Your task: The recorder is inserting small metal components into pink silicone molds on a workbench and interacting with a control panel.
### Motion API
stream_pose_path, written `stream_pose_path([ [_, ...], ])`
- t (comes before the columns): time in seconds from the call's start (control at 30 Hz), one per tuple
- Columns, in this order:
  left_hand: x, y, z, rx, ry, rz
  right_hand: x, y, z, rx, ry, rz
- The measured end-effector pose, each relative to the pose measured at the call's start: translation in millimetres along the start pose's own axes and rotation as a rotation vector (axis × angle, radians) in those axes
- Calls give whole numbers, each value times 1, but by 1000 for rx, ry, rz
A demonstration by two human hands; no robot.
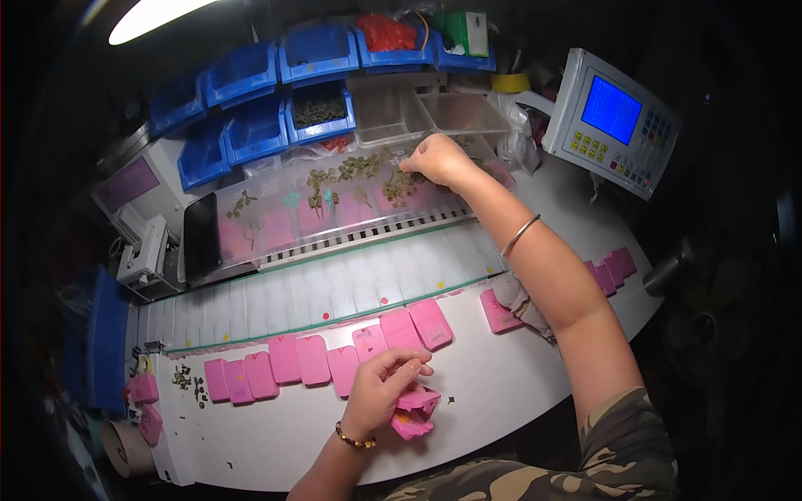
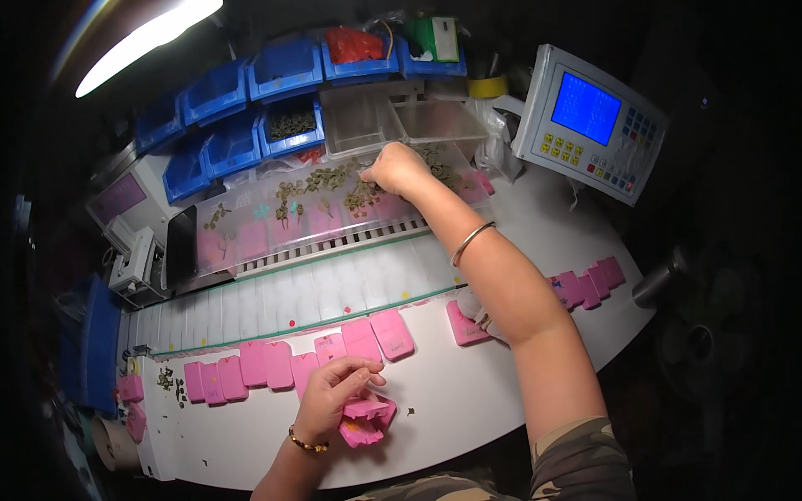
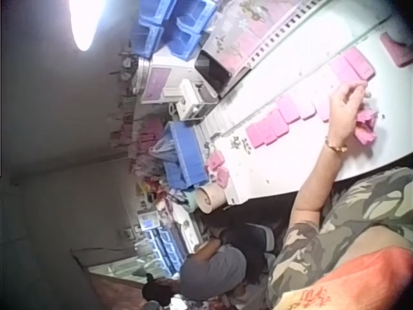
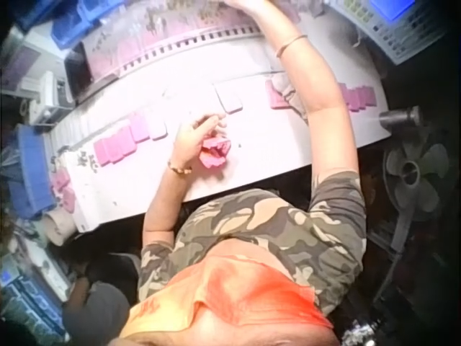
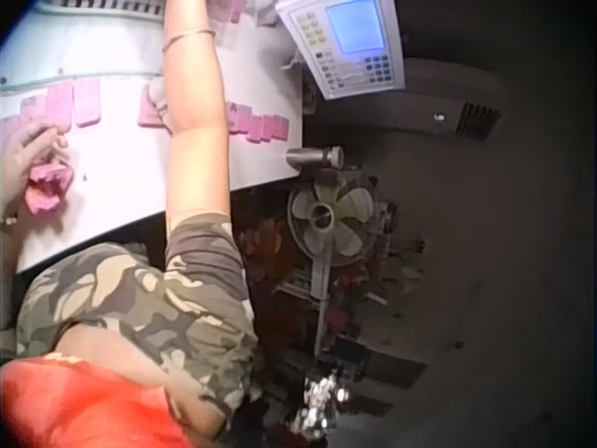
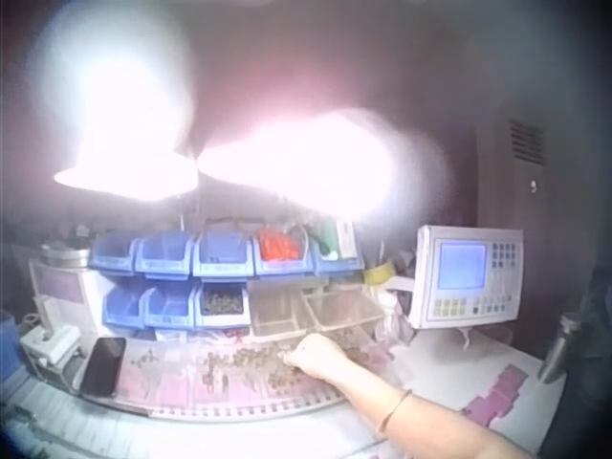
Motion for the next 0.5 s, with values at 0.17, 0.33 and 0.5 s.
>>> stream_pose_path([
  [0.17,-1,-1,1,24,1,-2,8,0,0,89,-40,119],
  [0.33,4,-1,2,-35,2,54,32,48,-9,97,-624,75],
  [0.5,14,-1,10,-45,234,190,14,140,4,268,-561,-175],
])
Point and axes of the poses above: each hand's wrist, its own y-axis away from the middle knuckle, its own x-axis out of the back of the hand, z = x × y, the point moved 4 cm from there along -y, towards the middle knuckle, and after that the axes turned 5 degrees about z, right-handed, at the moved point
